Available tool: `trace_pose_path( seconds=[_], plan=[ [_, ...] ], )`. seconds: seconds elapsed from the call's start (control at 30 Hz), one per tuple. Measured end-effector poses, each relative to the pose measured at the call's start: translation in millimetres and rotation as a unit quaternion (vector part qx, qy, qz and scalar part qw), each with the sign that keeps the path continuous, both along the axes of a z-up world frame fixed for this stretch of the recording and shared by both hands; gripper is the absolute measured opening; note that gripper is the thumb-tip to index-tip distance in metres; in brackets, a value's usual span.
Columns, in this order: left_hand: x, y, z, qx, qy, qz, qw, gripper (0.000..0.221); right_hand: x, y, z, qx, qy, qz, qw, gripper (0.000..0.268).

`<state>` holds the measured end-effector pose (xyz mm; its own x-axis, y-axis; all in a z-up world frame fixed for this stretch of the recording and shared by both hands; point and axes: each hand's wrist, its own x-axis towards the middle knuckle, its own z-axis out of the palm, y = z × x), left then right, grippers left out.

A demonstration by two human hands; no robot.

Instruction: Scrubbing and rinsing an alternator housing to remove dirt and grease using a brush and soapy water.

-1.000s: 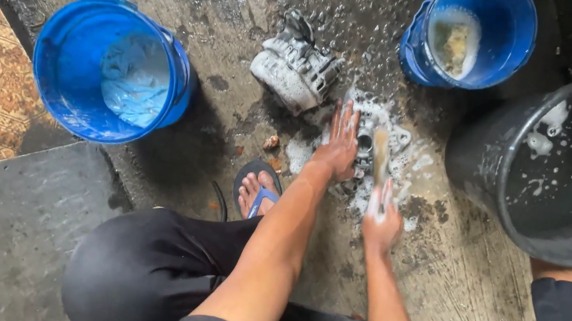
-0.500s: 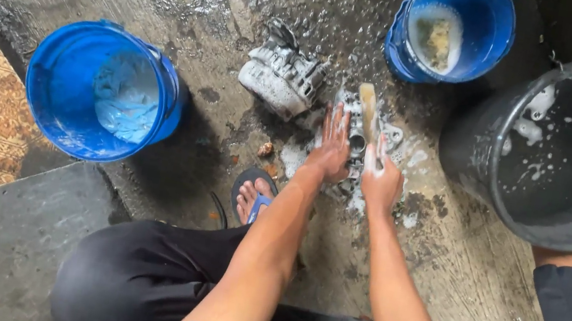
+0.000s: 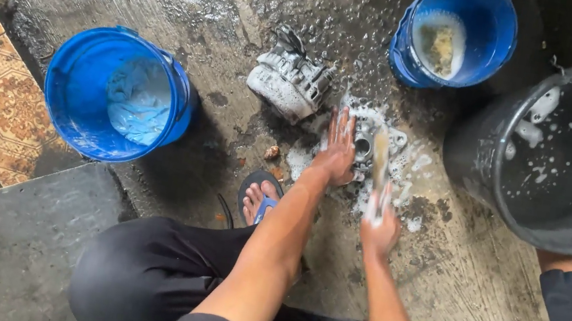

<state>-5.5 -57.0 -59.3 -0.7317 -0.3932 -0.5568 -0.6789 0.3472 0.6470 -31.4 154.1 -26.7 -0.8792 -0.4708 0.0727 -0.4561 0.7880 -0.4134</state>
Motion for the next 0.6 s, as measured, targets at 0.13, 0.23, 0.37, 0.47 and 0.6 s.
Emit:
trace_pose_path(
  seconds=[0.13, 0.23, 0.37, 0.47, 0.6],
  plan=[
    [-2, 7, -3, -0.008, -0.007, -0.022, 1.000, 0.121, 12, -72, 103, -0.027, -0.090, -0.057, 0.994, 0.033],
    [-13, 9, -2, -0.009, -0.004, 0.000, 1.000, 0.121, -47, -68, 14, 0.037, -0.047, -0.028, 0.998, 0.045],
    [-6, 3, 32, -0.013, -0.004, 0.004, 1.000, 0.110, -4, -34, 64, -0.022, -0.104, -0.067, 0.992, 0.045],
    [-9, 3, 44, 0.003, -0.018, -0.002, 1.000, 0.121, -4, 9, 38, 0.031, -0.112, -0.131, 0.985, 0.039],
    [-6, -4, 57, -0.004, -0.034, 0.002, 0.999, 0.109, -49, -109, 138, -0.177, -0.098, -0.040, 0.979, 0.034]
  ],
)
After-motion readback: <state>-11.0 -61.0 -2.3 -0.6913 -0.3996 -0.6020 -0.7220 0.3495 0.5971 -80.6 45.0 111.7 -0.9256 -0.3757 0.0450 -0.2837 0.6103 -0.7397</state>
